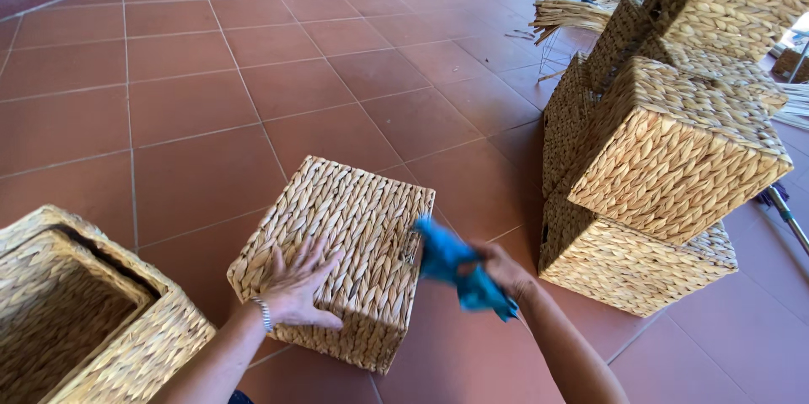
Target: The person wipes the exterior and interior surfaces of woven baskets using a blue cloth. They rotate each basket to clean all sides and then place it next to others on the tiled floor.
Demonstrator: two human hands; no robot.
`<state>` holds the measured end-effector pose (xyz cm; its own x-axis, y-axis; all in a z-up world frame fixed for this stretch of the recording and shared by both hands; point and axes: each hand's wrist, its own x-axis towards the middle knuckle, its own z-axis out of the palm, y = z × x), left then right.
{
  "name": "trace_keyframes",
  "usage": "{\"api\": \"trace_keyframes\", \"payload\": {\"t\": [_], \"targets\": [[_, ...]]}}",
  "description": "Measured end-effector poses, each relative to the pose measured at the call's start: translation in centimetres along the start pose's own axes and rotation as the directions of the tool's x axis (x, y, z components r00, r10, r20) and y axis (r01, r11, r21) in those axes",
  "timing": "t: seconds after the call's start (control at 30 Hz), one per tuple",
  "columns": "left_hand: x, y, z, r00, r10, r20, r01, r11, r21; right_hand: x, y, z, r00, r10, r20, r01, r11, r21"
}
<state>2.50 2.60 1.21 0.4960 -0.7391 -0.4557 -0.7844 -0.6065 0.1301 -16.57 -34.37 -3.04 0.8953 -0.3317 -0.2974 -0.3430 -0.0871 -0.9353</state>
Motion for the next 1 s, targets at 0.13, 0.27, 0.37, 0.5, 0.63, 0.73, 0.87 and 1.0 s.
{"api": "trace_keyframes", "payload": {"t": [0.13, 0.27, 0.37, 0.5, 0.63, 0.73, 0.87, 1.0], "targets": [[1.1, 1.3, 1.1, 0.999, -0.001, -0.052, 0.003, 0.999, 0.045, 3.4, 0.2, 0.1, 0.920, 0.024, -0.392, 0.100, 0.951, 0.294], [1.7, 0.9, 2.2, 0.995, 0.008, -0.101, -0.001, 0.997, 0.071, 5.2, 1.1, 5.4, 0.946, -0.228, -0.230, 0.255, 0.962, 0.095], [1.6, 0.3, 2.6, 0.994, -0.019, -0.104, 0.027, 0.997, 0.071, 3.2, 0.6, 8.2, 0.909, -0.381, -0.166, 0.306, 0.884, -0.354], [1.8, 0.8, 2.3, 0.995, -0.028, -0.096, 0.035, 0.997, 0.066, -3.5, 0.0, 9.0, 0.942, -0.331, 0.053, 0.297, 0.750, -0.591], [2.0, 1.5, 1.8, 0.996, -0.026, -0.089, 0.033, 0.997, 0.069, -5.5, 1.1, 8.9, 0.967, -0.252, 0.047, 0.235, 0.800, -0.552], [1.7, 1.7, 2.2, 0.997, -0.009, -0.074, 0.014, 0.998, 0.065, -1.7, 2.5, 8.2, 0.924, -0.330, -0.192, 0.205, 0.852, -0.481], [1.5, 1.3, 2.5, 0.995, 0.006, -0.104, 0.003, 0.997, 0.077, 7.6, 2.0, 5.2, 0.827, -0.422, -0.371, 0.252, 0.868, -0.427], [1.4, 1.3, 2.4, 0.992, 0.018, -0.123, -0.012, 0.999, 0.052, 12.0, 1.3, 3.8, 0.904, -0.214, -0.370, 0.242, 0.970, 0.030]]}}
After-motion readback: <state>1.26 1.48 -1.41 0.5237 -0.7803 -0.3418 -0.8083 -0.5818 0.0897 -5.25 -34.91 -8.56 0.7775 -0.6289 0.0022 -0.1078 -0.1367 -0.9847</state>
